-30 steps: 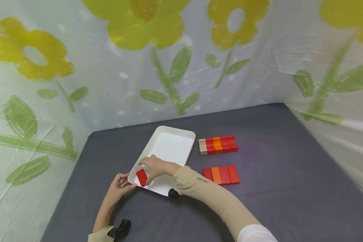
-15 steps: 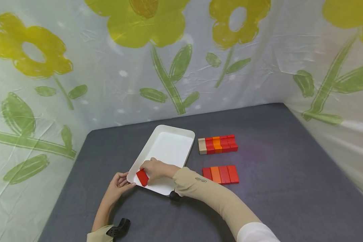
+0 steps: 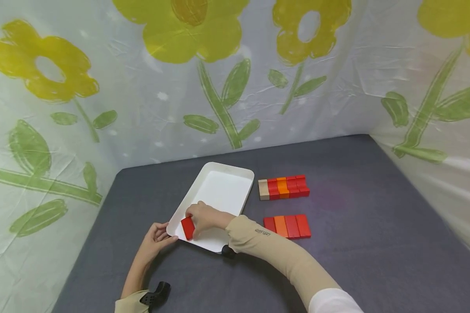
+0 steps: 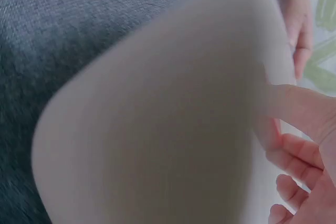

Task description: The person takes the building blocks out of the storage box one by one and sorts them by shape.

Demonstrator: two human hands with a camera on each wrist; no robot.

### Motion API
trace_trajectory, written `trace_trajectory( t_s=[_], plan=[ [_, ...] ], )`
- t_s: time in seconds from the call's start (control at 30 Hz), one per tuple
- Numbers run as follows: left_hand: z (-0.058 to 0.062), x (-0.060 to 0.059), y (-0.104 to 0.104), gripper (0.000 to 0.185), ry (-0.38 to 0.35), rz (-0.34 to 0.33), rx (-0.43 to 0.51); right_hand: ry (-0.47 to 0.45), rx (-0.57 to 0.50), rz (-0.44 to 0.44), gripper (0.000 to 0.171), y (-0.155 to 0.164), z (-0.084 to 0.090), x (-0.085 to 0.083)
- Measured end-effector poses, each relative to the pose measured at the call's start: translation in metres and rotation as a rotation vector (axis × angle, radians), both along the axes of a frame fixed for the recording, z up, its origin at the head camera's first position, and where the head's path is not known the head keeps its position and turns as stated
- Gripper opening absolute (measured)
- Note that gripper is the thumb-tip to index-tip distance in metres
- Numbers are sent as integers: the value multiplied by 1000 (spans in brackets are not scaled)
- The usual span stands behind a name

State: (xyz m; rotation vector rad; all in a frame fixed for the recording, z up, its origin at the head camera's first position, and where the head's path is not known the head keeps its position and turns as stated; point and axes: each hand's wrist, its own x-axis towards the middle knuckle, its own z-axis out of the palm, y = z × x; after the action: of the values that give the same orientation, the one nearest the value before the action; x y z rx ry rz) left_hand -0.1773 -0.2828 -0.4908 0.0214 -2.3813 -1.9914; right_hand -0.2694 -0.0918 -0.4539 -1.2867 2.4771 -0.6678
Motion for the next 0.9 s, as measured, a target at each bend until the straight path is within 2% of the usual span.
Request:
trace_trajectory(
  t_s=[0.2, 0.47, 0.7, 0.9],
  plan=[
    [2, 1, 1, 45, -50, 11, 4, -6, -13, -11, 51, 8, 7, -5],
    [2, -1, 0, 45, -47, 5, -17, -7, -58, -39, 50, 32, 18, -14],
    [2, 2, 1, 44, -20, 1, -40, -3, -113, -27, 50, 53, 24, -16],
    [5, 2, 1, 44, -26, 1, -33, -13, -153, -44, 51, 68, 29, -17]
  ],
)
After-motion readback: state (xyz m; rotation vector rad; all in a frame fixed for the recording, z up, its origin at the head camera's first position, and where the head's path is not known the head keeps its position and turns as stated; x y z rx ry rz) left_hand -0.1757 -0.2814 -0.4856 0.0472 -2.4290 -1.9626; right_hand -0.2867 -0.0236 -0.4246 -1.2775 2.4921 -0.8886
